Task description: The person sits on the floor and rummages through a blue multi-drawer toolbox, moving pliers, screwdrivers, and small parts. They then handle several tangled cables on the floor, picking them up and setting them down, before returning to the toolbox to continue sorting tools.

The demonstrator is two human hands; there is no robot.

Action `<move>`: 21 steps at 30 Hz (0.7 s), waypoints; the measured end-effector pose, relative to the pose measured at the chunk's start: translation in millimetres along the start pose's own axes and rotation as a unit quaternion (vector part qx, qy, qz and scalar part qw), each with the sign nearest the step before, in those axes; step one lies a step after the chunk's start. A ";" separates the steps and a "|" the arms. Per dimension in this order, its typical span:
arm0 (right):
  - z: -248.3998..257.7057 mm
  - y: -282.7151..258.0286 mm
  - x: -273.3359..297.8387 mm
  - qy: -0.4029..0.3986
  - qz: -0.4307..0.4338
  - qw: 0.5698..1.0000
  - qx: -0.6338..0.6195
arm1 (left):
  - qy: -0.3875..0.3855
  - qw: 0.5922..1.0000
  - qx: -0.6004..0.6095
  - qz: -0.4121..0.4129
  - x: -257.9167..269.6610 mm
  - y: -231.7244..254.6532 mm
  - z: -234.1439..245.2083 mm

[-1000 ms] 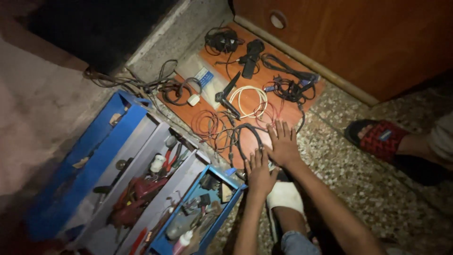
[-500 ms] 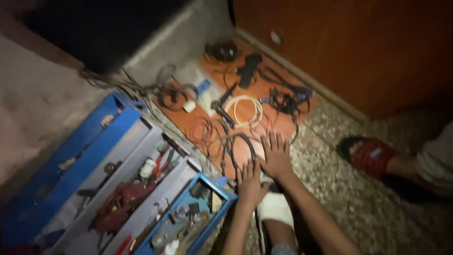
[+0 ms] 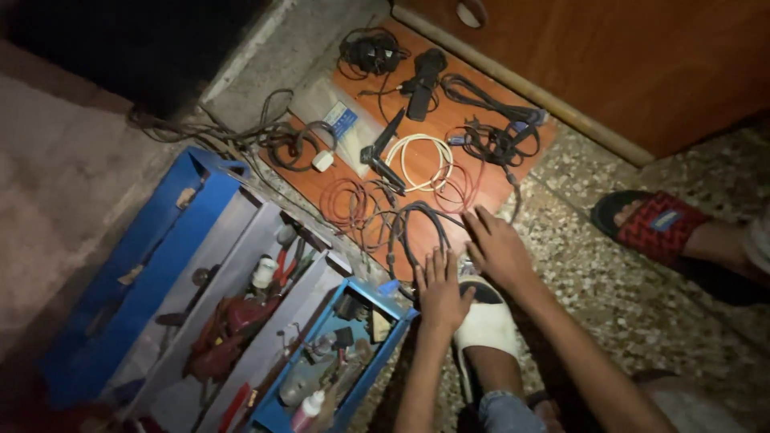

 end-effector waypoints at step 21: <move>-3.9 -75.5 -0.7 0.088 -0.221 0.874 -0.424 | 0.071 0.986 0.145 -0.050 -2.0 -21.5 -21.9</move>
Point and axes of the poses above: each hand's wrist, its own x-axis away from the middle knuckle, its own z-axis out of the back of the hand, y = z × x, the point moved 8 cm from there along -x, towards the middle knuckle, and after that the axes turned 10 degrees about z, right-handed, at the moved point
